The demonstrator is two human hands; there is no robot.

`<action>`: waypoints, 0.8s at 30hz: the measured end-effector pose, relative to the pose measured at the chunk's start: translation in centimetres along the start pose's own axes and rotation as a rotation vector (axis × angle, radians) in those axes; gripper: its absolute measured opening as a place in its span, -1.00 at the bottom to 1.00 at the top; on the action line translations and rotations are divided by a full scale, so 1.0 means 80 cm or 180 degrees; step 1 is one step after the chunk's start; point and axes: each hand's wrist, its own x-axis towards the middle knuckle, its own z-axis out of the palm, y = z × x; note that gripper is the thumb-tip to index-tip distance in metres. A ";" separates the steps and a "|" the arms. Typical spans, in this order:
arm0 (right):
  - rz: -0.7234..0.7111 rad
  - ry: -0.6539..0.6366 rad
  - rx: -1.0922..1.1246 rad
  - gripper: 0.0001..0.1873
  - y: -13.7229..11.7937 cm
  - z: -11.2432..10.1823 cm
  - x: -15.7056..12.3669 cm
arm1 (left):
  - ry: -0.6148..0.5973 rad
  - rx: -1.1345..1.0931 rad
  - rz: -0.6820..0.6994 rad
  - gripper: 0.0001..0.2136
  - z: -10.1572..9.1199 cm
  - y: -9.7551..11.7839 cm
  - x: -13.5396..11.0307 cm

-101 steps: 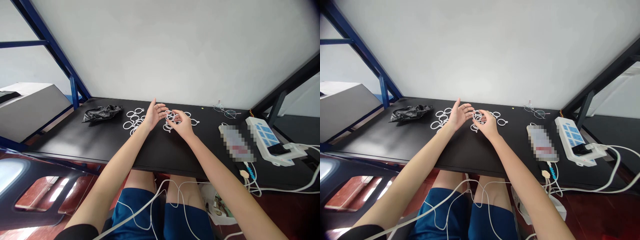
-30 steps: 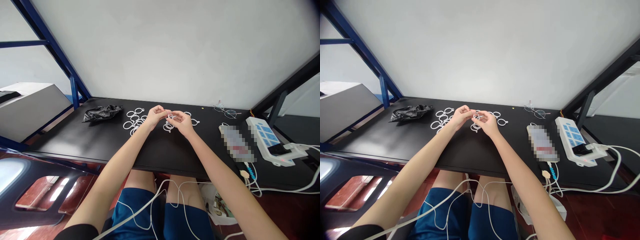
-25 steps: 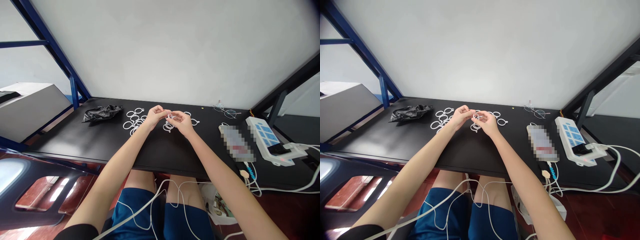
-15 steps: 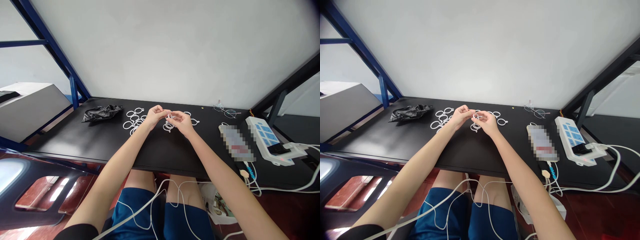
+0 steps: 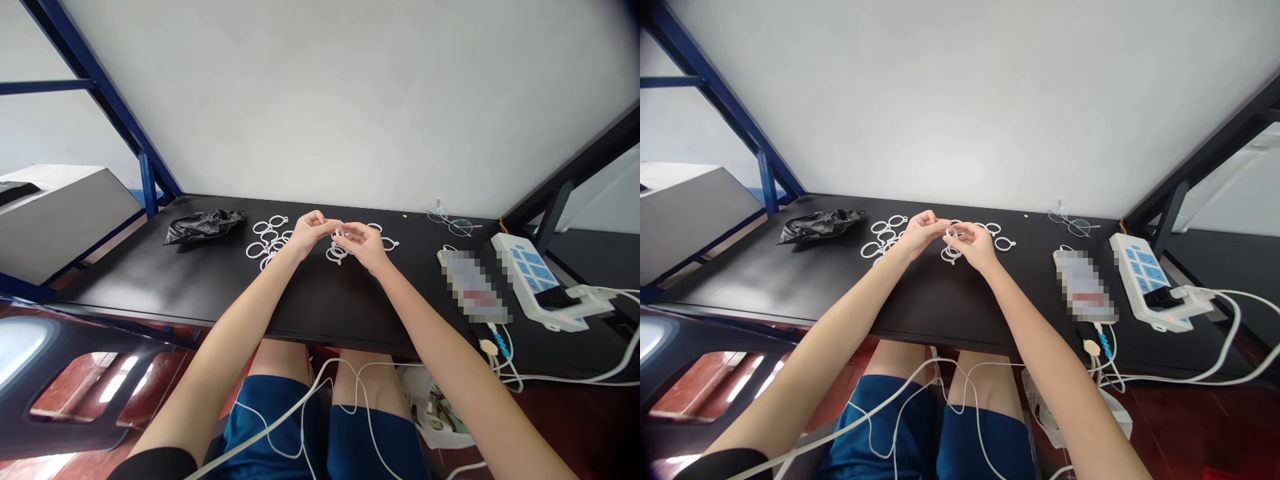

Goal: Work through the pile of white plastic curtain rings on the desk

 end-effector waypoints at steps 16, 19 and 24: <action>-0.0001 0.0037 0.0032 -0.56 -0.003 0.001 -0.001 | 0.0053 -0.0047 -0.0057 -0.59 0.001 0.001 0.000; -0.0010 0.0078 -0.0036 -0.55 -0.003 0.001 -0.001 | 0.0081 -0.0025 -0.0062 -0.59 0.003 0.002 -0.001; -0.0066 0.0225 -0.0188 -0.53 0.000 0.001 0.000 | 0.0139 -0.0018 -0.0108 -0.60 0.005 0.002 -0.001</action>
